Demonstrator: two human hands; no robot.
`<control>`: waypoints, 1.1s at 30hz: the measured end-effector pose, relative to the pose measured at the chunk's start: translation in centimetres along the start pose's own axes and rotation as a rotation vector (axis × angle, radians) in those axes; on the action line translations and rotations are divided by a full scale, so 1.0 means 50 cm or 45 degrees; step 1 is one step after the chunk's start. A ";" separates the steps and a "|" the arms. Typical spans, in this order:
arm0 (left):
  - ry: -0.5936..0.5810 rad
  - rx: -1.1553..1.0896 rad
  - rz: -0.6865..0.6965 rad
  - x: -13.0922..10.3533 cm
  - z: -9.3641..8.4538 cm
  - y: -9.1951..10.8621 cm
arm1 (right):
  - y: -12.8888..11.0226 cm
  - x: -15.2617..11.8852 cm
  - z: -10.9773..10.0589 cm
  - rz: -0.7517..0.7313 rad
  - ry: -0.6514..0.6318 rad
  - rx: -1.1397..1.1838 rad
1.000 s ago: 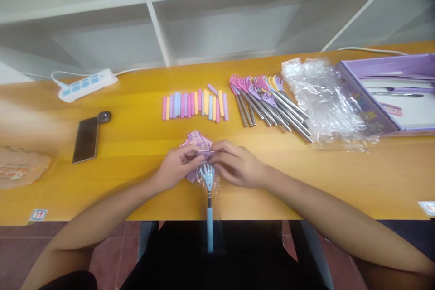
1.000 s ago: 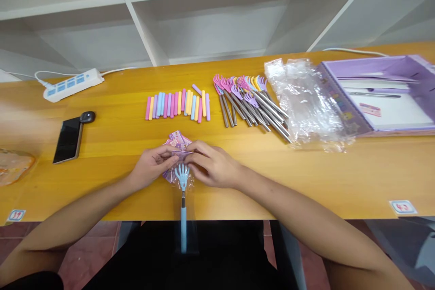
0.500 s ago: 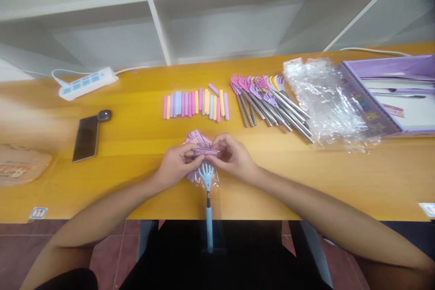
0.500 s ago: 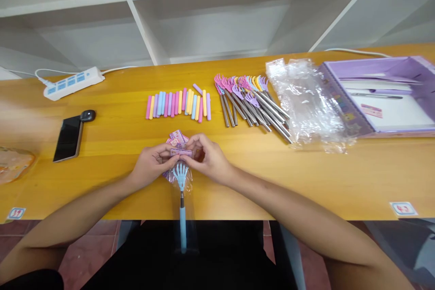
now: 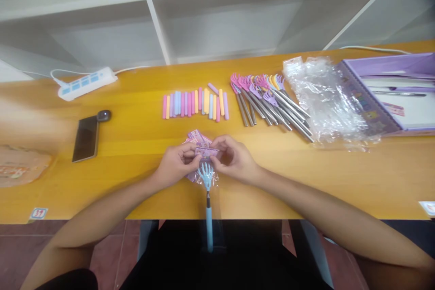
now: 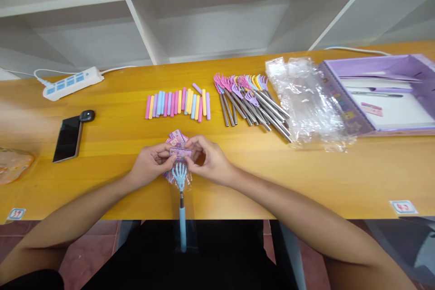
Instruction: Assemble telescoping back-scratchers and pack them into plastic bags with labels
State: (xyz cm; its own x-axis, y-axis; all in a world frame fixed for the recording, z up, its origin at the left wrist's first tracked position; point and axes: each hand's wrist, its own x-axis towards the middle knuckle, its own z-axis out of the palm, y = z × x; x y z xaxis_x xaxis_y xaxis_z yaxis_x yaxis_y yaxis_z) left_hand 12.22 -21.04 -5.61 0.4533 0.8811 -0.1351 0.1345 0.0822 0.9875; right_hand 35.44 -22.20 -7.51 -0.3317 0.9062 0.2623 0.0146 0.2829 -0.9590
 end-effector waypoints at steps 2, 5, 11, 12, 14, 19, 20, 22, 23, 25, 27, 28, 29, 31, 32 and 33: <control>-0.006 0.010 -0.009 0.000 -0.003 -0.002 | -0.002 -0.001 -0.002 -0.014 -0.009 0.013; -0.022 0.036 -0.029 0.002 -0.008 -0.004 | 0.001 0.000 -0.004 -0.013 -0.026 0.041; 0.070 0.125 0.026 0.001 -0.012 0.001 | 0.008 -0.004 -0.020 0.173 -0.001 0.205; 0.093 0.151 0.042 0.000 -0.012 0.002 | 0.004 -0.008 -0.024 0.251 -0.075 0.273; 0.121 0.212 0.059 -0.003 -0.011 0.003 | -0.007 -0.017 -0.029 0.401 -0.291 0.416; 0.157 0.296 0.108 -0.006 -0.012 0.006 | -0.028 -0.027 -0.024 0.636 -0.689 0.684; 0.180 0.310 0.132 -0.006 -0.014 0.006 | -0.029 -0.026 -0.022 0.675 -0.763 0.719; 0.224 0.336 0.176 -0.006 -0.019 0.005 | -0.028 -0.023 -0.020 0.743 -0.914 0.757; 0.233 0.341 0.191 -0.006 -0.021 0.003 | -0.027 -0.021 -0.021 0.761 -0.971 0.764; 0.219 0.331 0.201 -0.007 -0.025 -0.003 | -0.026 -0.018 -0.024 0.773 -1.034 0.746; 0.190 0.318 0.196 -0.008 -0.026 -0.008 | -0.027 -0.017 -0.027 0.766 -1.063 0.693; 0.181 0.319 0.193 -0.008 -0.026 -0.009 | -0.028 -0.017 -0.027 0.756 -1.067 0.673; 0.178 0.325 0.195 -0.009 -0.026 -0.008 | -0.028 -0.018 -0.027 0.748 -1.069 0.661; 0.175 0.339 0.209 -0.009 -0.026 -0.004 | -0.028 -0.021 -0.024 0.737 -1.069 0.643; 0.168 0.328 0.222 -0.009 -0.026 0.000 | -0.027 -0.022 -0.022 0.736 -1.063 0.631; 0.164 0.296 0.238 -0.008 -0.027 0.003 | -0.027 -0.021 -0.021 0.739 -1.057 0.612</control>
State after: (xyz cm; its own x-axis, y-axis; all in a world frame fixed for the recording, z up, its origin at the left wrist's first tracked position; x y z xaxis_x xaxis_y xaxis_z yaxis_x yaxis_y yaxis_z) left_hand 10.88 -20.74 -5.28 0.3762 0.9237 0.0730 0.2640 -0.1824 0.9471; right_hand 36.78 -23.22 -6.38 -0.9219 0.3198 -0.2187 0.0654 -0.4280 -0.9014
